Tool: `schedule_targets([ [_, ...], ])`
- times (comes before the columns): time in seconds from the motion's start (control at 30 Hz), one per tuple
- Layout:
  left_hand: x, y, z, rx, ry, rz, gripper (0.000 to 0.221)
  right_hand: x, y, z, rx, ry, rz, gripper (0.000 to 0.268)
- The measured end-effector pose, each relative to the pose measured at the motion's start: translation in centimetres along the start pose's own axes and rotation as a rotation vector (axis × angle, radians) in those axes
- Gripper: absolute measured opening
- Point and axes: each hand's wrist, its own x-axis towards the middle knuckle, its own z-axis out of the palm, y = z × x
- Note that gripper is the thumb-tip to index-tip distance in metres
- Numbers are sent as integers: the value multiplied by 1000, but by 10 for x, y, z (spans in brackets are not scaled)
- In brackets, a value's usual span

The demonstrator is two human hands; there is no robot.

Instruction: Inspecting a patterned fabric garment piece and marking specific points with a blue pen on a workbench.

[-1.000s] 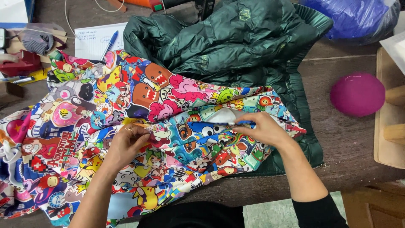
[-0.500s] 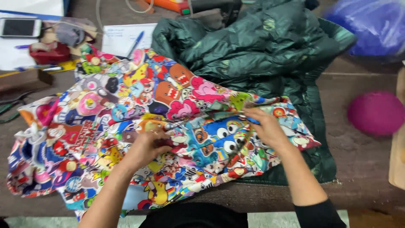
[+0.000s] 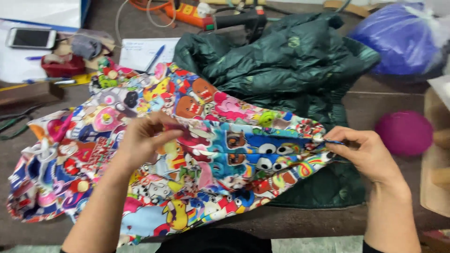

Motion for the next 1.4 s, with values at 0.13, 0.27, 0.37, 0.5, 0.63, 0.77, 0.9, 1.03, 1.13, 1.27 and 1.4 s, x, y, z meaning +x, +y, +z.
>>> schedule_targets([
  [0.13, 13, -11, 3, -149, 46, -81, 15, -11, -21, 9, -90, -14, 16, 11],
  [0.27, 18, -18, 9, -140, 95, -113, 32, -17, -13, 13, -33, 19, 85, 7],
  [0.37, 20, -22, 13, -115, 105, -138, 37, -19, -1, 15, -29, 31, 77, 8],
  [0.5, 19, -23, 18, -101, 104, -194, 31, -20, 3, 19, -26, 41, 116, 11],
  [0.63, 19, -27, 20, -89, 98, -177, 30, -18, 8, 20, -30, 50, 163, 12],
  [0.77, 19, -26, 21, -152, 101, -231, 30, -15, 13, 21, -12, 65, 211, 14],
  [0.9, 19, -37, 19, -101, 101, -170, 27, -13, 19, 21, 21, 49, 226, 10],
  [1.03, 19, -34, 20, -75, 72, -190, 27, -10, 27, 22, 32, 65, 234, 12],
  [1.13, 19, -34, 24, -95, 129, -117, 30, -10, 26, 25, 113, 59, 91, 12],
  [1.27, 14, -38, 21, -55, 108, -132, 17, -9, 29, 25, 110, 57, 108, 12],
  [1.4, 16, -42, 22, -53, 106, -96, 18, -9, 35, 27, 111, 65, 152, 17],
])
